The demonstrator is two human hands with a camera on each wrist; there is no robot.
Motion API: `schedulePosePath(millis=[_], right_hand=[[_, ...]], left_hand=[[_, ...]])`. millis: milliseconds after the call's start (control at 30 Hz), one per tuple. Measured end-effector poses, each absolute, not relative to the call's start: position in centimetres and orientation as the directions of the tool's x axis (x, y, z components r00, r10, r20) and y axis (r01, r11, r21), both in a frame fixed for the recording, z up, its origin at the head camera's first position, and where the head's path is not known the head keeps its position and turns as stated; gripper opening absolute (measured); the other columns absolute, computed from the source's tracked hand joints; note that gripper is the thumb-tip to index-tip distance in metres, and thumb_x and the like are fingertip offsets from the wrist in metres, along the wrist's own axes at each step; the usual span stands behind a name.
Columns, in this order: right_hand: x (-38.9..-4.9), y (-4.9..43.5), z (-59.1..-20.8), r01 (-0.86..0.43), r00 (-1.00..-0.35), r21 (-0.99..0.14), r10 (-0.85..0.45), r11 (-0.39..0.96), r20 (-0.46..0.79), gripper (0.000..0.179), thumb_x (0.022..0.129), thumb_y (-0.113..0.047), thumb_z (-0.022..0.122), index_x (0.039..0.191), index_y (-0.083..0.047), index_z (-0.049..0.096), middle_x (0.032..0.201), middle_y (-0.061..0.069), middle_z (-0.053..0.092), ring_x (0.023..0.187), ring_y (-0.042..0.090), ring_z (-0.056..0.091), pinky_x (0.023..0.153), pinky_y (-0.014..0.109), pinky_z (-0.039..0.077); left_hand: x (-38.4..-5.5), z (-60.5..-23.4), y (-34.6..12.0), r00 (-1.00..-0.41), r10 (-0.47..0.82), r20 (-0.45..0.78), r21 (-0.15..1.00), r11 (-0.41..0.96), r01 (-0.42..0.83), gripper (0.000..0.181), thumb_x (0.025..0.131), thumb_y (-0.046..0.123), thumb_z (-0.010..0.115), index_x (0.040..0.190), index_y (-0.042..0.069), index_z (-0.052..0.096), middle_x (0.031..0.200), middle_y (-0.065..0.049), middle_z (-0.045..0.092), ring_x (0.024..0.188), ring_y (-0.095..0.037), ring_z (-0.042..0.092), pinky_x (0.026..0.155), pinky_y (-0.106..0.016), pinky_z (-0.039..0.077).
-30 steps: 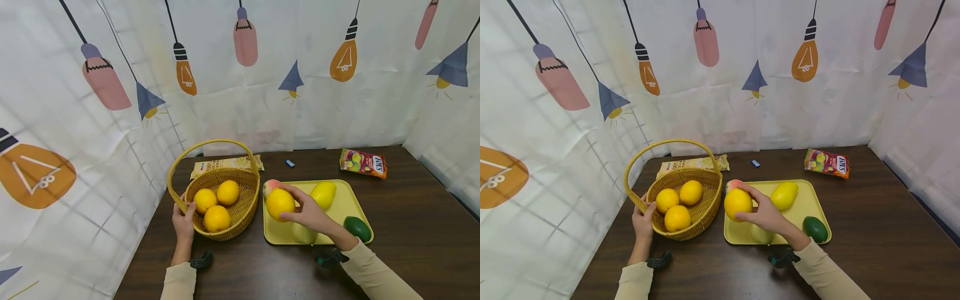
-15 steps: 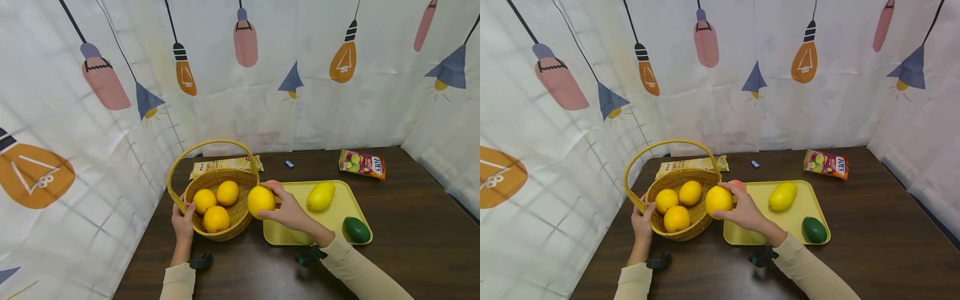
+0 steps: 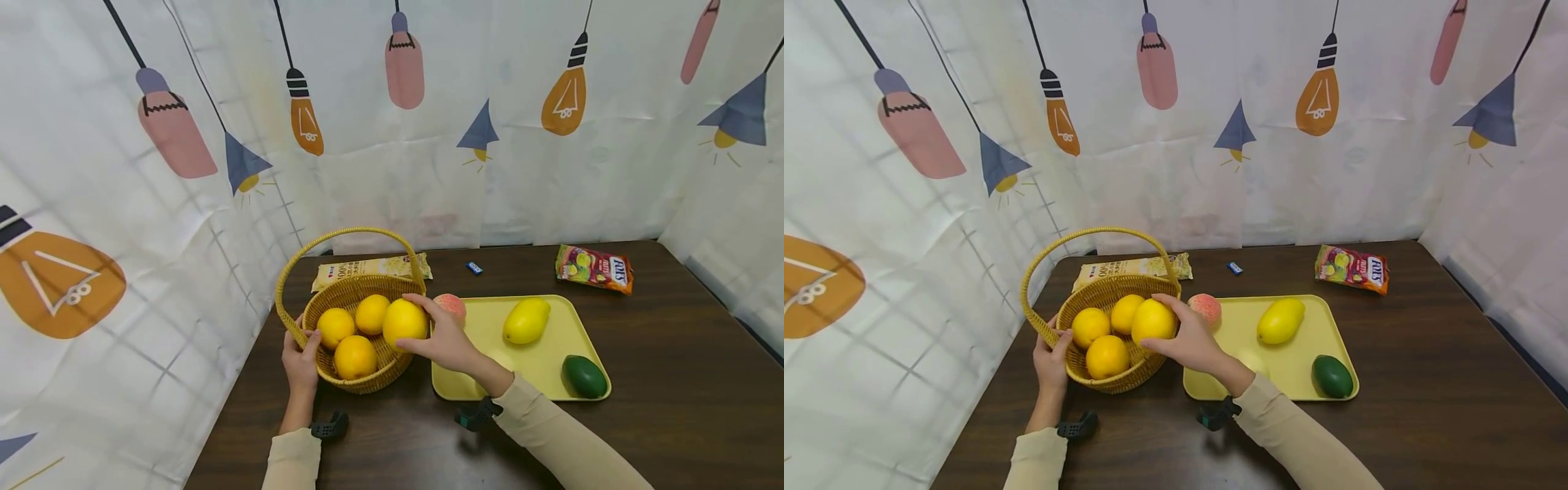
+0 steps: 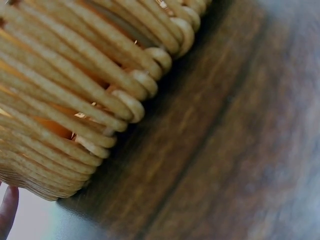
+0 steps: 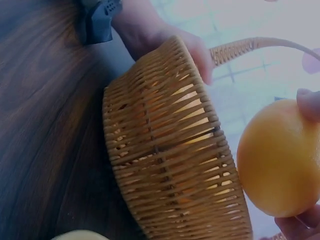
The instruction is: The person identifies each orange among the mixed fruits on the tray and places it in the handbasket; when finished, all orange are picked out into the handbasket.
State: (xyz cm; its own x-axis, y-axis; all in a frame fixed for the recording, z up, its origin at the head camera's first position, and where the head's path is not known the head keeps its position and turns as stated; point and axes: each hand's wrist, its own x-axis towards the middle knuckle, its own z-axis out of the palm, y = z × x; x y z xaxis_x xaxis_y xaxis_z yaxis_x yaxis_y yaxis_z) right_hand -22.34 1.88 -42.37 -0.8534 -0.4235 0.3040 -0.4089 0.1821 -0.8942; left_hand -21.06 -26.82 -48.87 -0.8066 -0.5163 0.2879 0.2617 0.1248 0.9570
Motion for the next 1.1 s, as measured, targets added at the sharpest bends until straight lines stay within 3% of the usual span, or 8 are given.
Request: schedulePosePath(millis=[67,100,267,333,467,700,900,1100], right_hand=[[-22.8,1.5,-43.2,-0.406,-0.857,-0.898,-0.415,0.173,0.307,0.075,0.081,-0.021,0.082,0.145,-0.021,0.044,0.136,0.007,0.051,0.110,0.024,0.058,0.084,0.044,0.052],[-22.9,1.3,-43.3,-0.406,-0.858,-0.897,-0.411,0.176,0.308,0.075,0.080,-0.020,0.082,0.145,-0.021,0.044,0.136,0.008,0.052,0.109,0.025,0.058,0.083,0.044,0.052],[-23.2,0.8,-43.6,-0.396,-0.860,-0.903,-0.410,0.164,0.303,0.073,0.081,-0.025,0.081,0.145,-0.024,0.044,0.136,0.007,0.053,0.105,0.024,0.060,0.080,0.041,0.053],[-23.3,0.7,-43.7,-0.387,-0.866,-0.906,-0.405,0.170,0.294,0.071,0.082,-0.029,0.080,0.144,-0.027,0.045,0.136,0.004,0.053,0.103,0.022,0.061,0.079,0.038,0.054],[-23.7,0.4,-43.9,-0.369,-0.881,-0.912,-0.380,0.179,0.282,0.070,0.081,-0.035,0.080,0.142,-0.030,0.047,0.135,0.001,0.054,0.101,0.020,0.061,0.079,0.037,0.053],[-24.3,-0.6,-44.5,-0.358,-0.900,-0.903,-0.347,0.238,0.265,0.071,0.080,-0.040,0.079,0.142,-0.025,0.048,0.132,0.001,0.056,0.099,0.018,0.062,0.079,0.036,0.053],[-24.4,-1.5,-45.3,-0.406,-0.895,-0.850,-0.335,0.334,0.296,0.077,0.079,-0.042,0.080,0.144,-0.016,0.047,0.135,0.002,0.055,0.108,0.022,0.057,0.082,0.039,0.050],[-24.3,-2.0,-45.8,-0.464,-0.877,-0.797,-0.329,0.387,0.351,0.076,0.077,-0.040,0.082,0.141,-0.015,0.050,0.137,0.001,0.054,0.117,0.025,0.052,0.087,0.044,0.048]], left_hand=[[-21.4,-49.6,-27.0,-0.797,-0.530,0.290,0.956,0.130,0.261,0.040,0.093,0.009,0.065,0.131,-0.001,0.057,0.092,-0.006,0.055,0.080,-0.010,0.055,0.071,-0.013,0.047],[-21.4,-49.6,-27.0,-0.798,-0.530,0.288,0.957,0.129,0.260,0.040,0.093,0.009,0.065,0.131,-0.002,0.056,0.094,-0.009,0.055,0.081,-0.011,0.055,0.071,-0.013,0.048],[-21.1,-49.0,-27.0,-0.812,-0.511,0.281,0.959,0.118,0.257,0.032,0.093,0.005,0.063,0.117,-0.015,0.055,0.130,-0.022,0.055,0.105,-0.020,0.054,0.080,-0.012,0.046],[-20.7,-48.4,-26.7,-0.820,-0.501,0.277,0.960,0.115,0.254,0.030,0.093,0.003,0.062,0.114,-0.017,0.054,0.132,-0.025,0.053,0.104,-0.021,0.055,0.078,-0.013,0.046],[-20.0,-47.0,-26.1,-0.832,-0.479,0.281,0.959,0.120,0.255,0.031,0.093,0.001,0.061,0.117,-0.017,0.053,0.121,-0.028,0.055,0.085,-0.014,0.056,0.070,-0.016,0.046],[-19.6,-46.8,-26.0,-0.821,-0.487,0.299,0.954,0.137,0.266,0.041,0.092,0.002,0.063,0.130,-0.011,0.053,0.087,-0.003,0.057,0.071,-0.010,0.052,0.064,-0.019,0.044],[-19.4,-46.7,-25.8,-0.816,-0.485,0.314,0.949,0.149,0.277,0.042,0.092,0.001,0.062,0.131,-0.011,0.053,0.086,-0.001,0.056,0.071,-0.009,0.052,0.065,-0.017,0.045],[-19.5,-46.7,-25.9,-0.821,-0.493,0.290,0.957,0.150,0.248,0.042,0.093,0.003,0.062,0.133,-0.008,0.053,0.086,0.001,0.056,0.070,-0.008,0.051,0.064,-0.018,0.045]])
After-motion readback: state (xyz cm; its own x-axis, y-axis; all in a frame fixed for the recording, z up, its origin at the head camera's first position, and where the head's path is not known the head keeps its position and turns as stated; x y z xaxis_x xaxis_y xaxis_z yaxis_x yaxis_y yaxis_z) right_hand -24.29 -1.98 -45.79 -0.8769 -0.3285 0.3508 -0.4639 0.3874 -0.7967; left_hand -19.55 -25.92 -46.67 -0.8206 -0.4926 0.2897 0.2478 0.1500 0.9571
